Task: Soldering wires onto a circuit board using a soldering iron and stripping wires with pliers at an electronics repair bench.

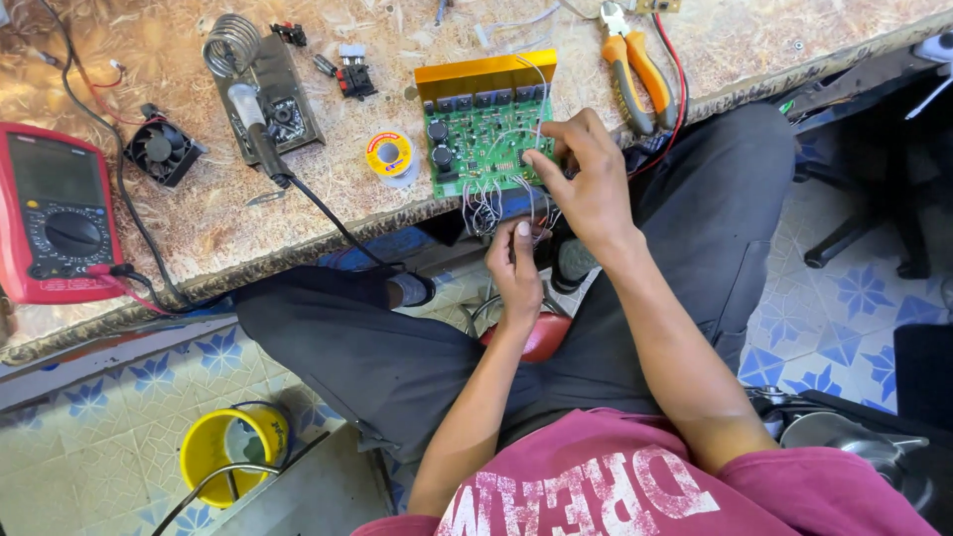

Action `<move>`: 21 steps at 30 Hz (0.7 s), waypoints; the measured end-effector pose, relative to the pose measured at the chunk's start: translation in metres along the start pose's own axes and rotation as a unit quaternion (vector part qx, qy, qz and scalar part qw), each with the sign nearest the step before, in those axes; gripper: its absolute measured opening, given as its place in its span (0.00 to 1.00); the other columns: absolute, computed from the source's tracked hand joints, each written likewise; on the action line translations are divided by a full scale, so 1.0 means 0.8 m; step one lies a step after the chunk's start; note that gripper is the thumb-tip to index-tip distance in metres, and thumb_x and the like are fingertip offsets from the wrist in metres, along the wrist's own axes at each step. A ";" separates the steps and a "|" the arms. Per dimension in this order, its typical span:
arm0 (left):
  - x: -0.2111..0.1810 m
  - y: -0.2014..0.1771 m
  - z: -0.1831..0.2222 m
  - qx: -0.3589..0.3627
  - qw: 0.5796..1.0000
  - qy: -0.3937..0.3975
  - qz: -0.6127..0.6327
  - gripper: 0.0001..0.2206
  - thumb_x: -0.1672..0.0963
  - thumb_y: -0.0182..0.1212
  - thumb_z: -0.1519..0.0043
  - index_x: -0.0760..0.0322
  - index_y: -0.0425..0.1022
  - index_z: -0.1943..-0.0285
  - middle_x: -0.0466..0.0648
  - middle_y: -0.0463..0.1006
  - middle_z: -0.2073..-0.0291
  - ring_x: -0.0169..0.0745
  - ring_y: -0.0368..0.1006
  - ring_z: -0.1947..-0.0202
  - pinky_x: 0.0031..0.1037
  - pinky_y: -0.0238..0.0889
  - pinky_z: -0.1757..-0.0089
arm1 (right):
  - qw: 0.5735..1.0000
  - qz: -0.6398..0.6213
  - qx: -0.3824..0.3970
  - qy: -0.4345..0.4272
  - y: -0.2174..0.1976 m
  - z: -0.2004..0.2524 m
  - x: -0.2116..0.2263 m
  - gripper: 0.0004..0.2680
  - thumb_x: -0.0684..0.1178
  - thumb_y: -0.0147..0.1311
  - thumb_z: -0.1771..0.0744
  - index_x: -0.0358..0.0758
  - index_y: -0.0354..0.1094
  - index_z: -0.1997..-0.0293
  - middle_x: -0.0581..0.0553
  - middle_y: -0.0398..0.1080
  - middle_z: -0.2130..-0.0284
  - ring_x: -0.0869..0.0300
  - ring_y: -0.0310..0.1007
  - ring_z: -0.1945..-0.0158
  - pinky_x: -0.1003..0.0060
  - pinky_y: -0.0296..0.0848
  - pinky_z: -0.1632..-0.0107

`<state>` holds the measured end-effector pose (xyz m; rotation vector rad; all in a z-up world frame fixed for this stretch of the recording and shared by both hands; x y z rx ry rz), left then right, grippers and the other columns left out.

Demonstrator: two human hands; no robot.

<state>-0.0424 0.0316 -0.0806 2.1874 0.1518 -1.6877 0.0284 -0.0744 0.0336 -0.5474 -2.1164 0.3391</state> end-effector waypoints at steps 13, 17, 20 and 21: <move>-0.052 -0.008 -0.002 0.029 0.979 0.133 -0.150 0.14 0.53 0.48 0.27 0.67 0.72 0.43 0.53 0.78 0.51 0.49 0.76 0.49 0.37 0.69 0.46 | 0.977 -0.190 -0.032 0.089 -0.029 -0.013 0.016 0.07 0.48 0.54 0.28 0.34 0.73 0.56 0.46 0.68 0.61 0.61 0.67 0.59 0.67 0.68 0.58; -0.079 -0.008 -0.013 0.011 0.950 0.266 -0.164 0.11 0.57 0.50 0.28 0.68 0.72 0.44 0.54 0.77 0.50 0.53 0.74 0.45 0.41 0.67 0.43 | 0.965 -0.245 -0.061 0.074 -0.024 -0.012 0.013 0.09 0.47 0.56 0.28 0.29 0.75 0.53 0.42 0.67 0.64 0.64 0.67 0.69 0.72 0.68 0.66; -0.105 -0.002 -0.019 -0.008 0.939 0.312 -0.144 0.09 0.58 0.53 0.31 0.70 0.74 0.47 0.53 0.78 0.55 0.53 0.76 0.51 0.40 0.69 0.48 | 0.959 -0.268 -0.087 0.029 -0.022 -0.009 0.010 0.08 0.43 0.56 0.28 0.24 0.76 0.53 0.38 0.67 0.67 0.62 0.69 0.70 0.69 0.69 0.67; -0.116 0.000 -0.022 -0.009 0.939 0.321 -0.122 0.09 0.59 0.55 0.33 0.71 0.75 0.49 0.53 0.79 0.57 0.53 0.78 0.56 0.38 0.72 0.52 | 0.960 -0.264 -0.096 0.000 -0.022 -0.009 0.011 0.08 0.42 0.55 0.28 0.24 0.76 0.52 0.38 0.67 0.67 0.61 0.68 0.70 0.67 0.69 0.66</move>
Point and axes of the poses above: each hand's wrist, its own z-axis away from the middle knuckle, its own y-axis out of the palm, x = y × z, the point moved 1 cm from there along -z, towards the middle knuckle
